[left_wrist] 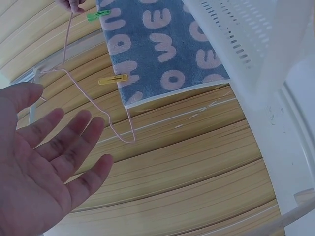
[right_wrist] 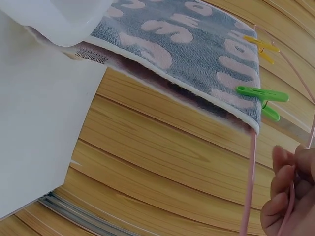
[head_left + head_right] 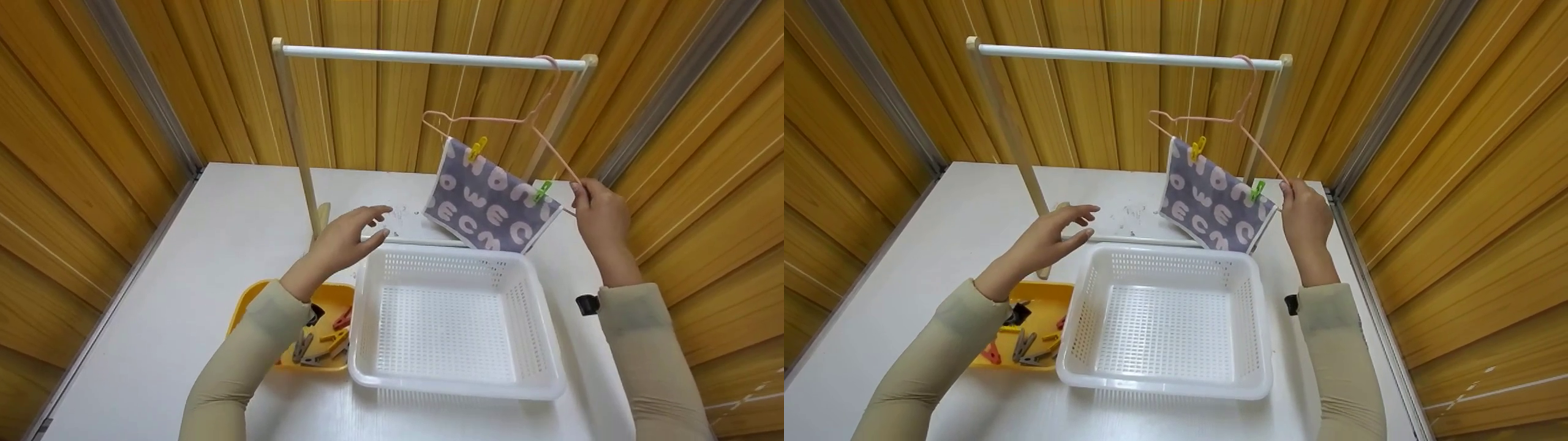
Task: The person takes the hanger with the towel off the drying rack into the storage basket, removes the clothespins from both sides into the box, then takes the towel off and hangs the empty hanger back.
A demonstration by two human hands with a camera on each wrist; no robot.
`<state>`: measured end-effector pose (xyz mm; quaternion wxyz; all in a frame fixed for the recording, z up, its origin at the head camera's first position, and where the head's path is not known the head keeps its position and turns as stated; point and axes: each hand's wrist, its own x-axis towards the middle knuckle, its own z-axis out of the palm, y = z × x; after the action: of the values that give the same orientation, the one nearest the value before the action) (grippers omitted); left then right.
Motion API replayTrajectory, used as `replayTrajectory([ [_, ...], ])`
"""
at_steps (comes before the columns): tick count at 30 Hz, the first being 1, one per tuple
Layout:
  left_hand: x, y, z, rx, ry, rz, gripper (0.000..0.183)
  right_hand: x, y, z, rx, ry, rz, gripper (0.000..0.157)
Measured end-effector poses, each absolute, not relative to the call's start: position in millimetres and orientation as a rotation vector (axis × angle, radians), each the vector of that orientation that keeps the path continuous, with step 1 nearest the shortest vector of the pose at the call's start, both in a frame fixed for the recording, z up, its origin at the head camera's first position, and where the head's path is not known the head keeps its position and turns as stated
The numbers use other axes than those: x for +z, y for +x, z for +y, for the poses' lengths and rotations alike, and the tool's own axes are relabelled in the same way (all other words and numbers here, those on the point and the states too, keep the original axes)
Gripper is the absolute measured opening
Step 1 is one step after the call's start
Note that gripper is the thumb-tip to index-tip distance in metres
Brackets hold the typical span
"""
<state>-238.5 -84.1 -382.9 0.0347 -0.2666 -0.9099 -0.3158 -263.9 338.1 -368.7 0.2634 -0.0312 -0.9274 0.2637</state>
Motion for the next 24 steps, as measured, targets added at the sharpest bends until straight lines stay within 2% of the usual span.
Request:
replayTrajectory([
  [11,-367.8,-277.0,-94.9,-1.025,-0.835,-2.756,0.051,-377.5,-267.1,332.2,0.713,-0.13,-2.362,0.032],
  [24,-355.7,-302.2,-96.4,-0.97,-0.88,-2.73,0.054,-379.4,-266.6,329.1,0.699,-0.196,-2.357,0.036],
])
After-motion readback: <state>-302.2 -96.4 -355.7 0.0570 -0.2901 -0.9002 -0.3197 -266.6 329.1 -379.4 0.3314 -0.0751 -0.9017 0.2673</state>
